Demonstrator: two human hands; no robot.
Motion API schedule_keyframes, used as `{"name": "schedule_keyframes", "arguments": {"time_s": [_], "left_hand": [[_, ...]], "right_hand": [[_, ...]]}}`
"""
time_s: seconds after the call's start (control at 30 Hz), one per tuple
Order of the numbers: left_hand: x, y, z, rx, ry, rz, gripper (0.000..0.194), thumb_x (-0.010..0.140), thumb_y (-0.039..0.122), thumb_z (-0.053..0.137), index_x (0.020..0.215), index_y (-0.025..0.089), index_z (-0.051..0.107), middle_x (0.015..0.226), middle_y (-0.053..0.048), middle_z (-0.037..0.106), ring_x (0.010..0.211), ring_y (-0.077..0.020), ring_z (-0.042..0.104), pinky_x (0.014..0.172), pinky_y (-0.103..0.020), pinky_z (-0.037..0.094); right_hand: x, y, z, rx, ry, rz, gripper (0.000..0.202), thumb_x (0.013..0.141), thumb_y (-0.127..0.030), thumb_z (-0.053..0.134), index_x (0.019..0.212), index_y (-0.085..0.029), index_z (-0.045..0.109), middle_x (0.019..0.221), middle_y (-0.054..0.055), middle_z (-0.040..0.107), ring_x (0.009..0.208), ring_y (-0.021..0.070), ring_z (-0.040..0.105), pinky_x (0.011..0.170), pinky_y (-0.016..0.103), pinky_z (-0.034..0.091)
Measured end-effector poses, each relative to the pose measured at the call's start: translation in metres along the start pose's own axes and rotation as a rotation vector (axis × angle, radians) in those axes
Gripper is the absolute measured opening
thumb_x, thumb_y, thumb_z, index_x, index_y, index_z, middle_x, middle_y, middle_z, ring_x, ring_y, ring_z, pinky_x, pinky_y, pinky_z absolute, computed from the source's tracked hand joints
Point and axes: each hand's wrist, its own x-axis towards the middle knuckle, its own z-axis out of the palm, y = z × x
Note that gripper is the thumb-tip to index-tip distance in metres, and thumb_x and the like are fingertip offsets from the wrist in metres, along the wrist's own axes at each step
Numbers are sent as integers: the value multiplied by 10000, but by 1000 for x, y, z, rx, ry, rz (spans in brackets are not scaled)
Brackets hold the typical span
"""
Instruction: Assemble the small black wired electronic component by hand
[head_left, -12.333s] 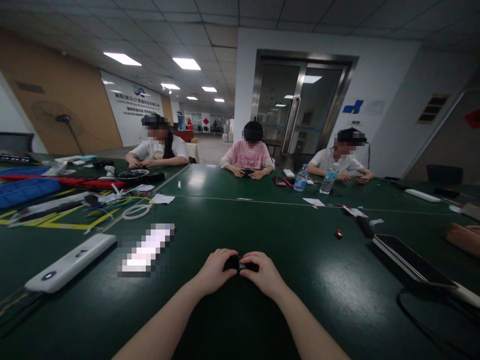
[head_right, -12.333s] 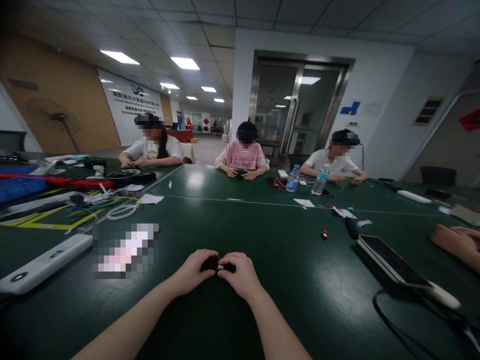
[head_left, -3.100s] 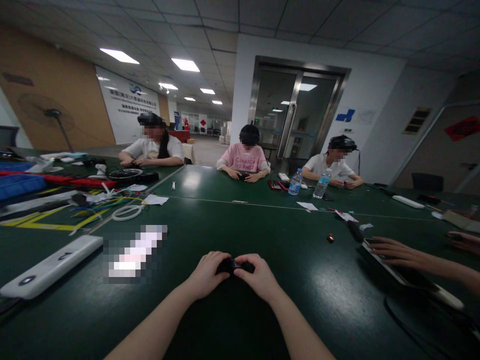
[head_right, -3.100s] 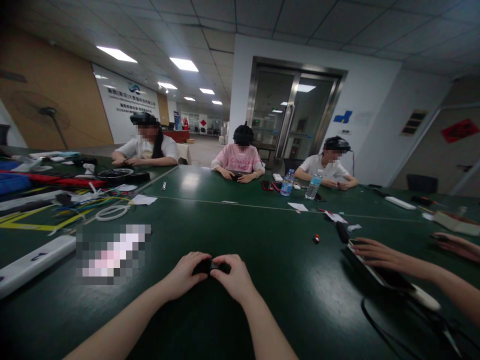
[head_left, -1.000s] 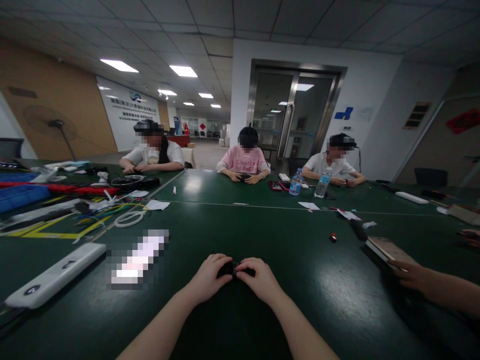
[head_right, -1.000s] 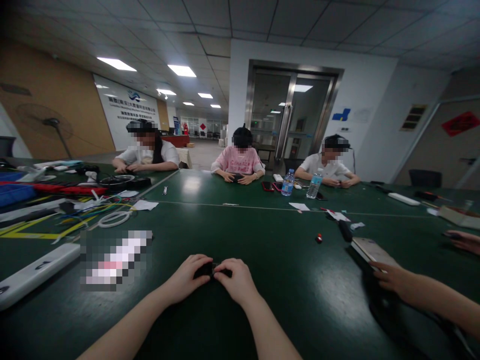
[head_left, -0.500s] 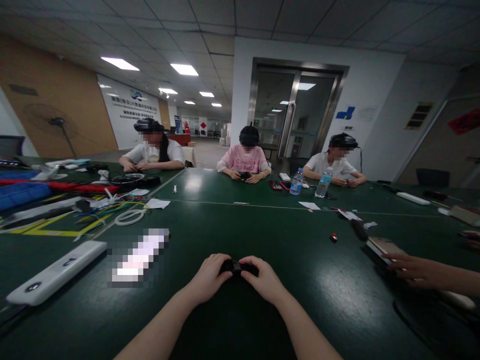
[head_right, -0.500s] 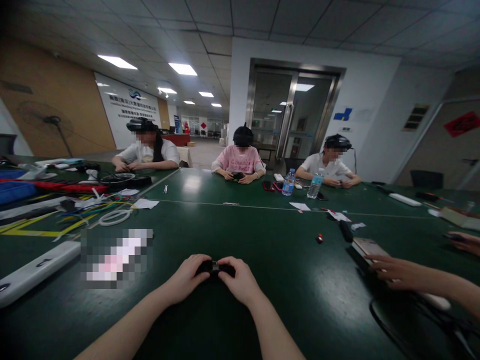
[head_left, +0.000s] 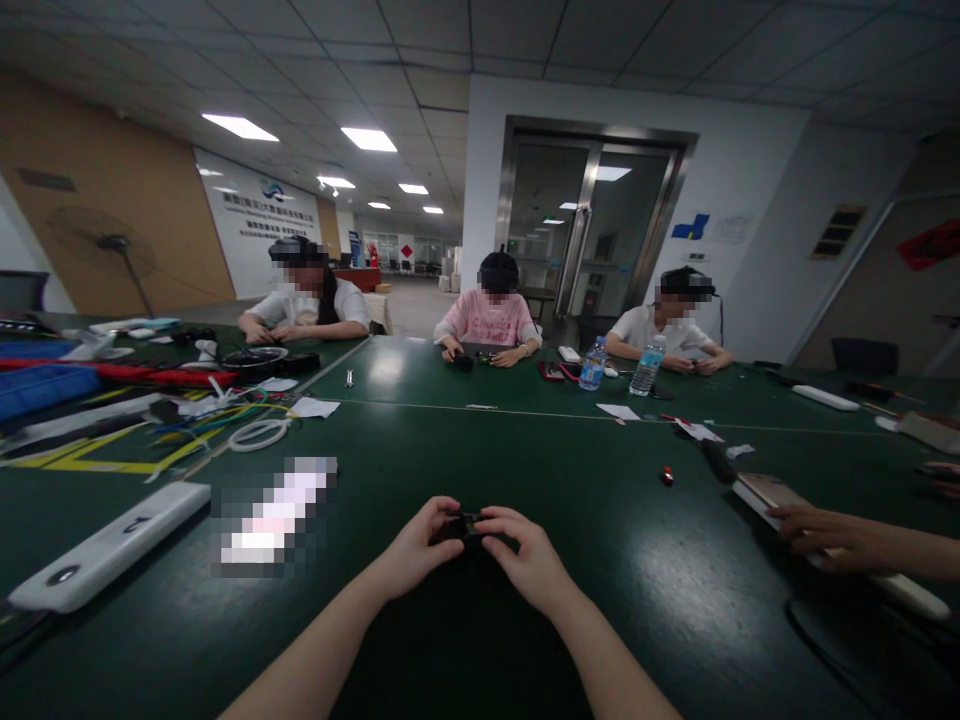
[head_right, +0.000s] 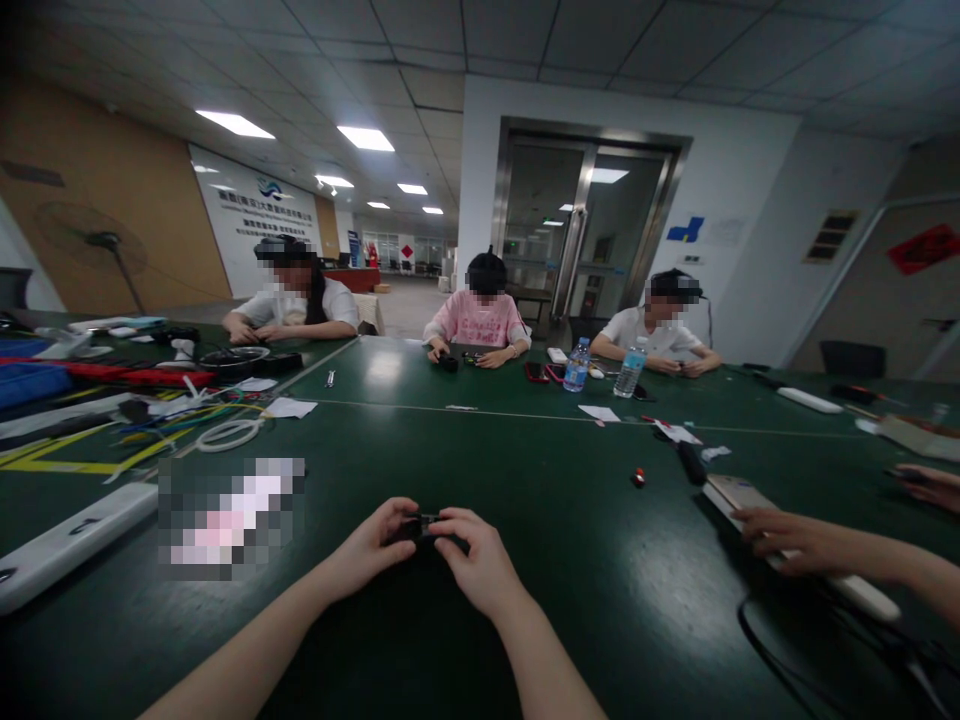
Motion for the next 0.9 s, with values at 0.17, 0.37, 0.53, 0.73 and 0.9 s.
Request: {"name": "schedule_keyframes", "arguments": {"time_s": [0.17,0.37,0.53,0.73,0.9], "left_hand": [[1,-1,-1,-18,-33,6,464,741,193,625,1154,202,412,1092,-57,560,1026,-208,535,887,-368,405],[-1,3,1,-44,-65,-5,371,778,229,603,1109,207,436,987,-19,570,891,-168,558,767,-310,433],[-3,6,1,-45,-65,-24,372,778,229,612,1107,213,439,970,-12,572,860,-154,561,750,-292,435],[-4,9,0,-47,-63,-54,435,775,293,623,1156,217,429,1016,-29,583,934,-183,565,810,-324,432],[-5,11,0,-66,-53,-77,484,773,302,626,1191,216,398,1023,-42,593,940,-193,573,810,-337,438]], "right_hand": [[-1,-1,1,4,27,-48,213,775,-204,565,967,-255,643,1132,28,586,1107,194,519,986,385,372],[0,0,3,5,34,-48,145,777,-228,578,900,-245,654,1118,24,595,1089,188,531,978,384,375],[-1,-2,2,-22,9,-25,169,782,-226,572,917,-263,667,1170,28,564,1124,183,503,995,401,364],[-2,-5,1,-26,16,-27,221,778,-210,563,983,-264,626,1131,19,584,1097,178,520,977,394,394],[-4,-9,-1,-41,12,11,311,783,-227,553,1091,-268,566,1114,14,594,1084,183,526,956,386,417]]}}
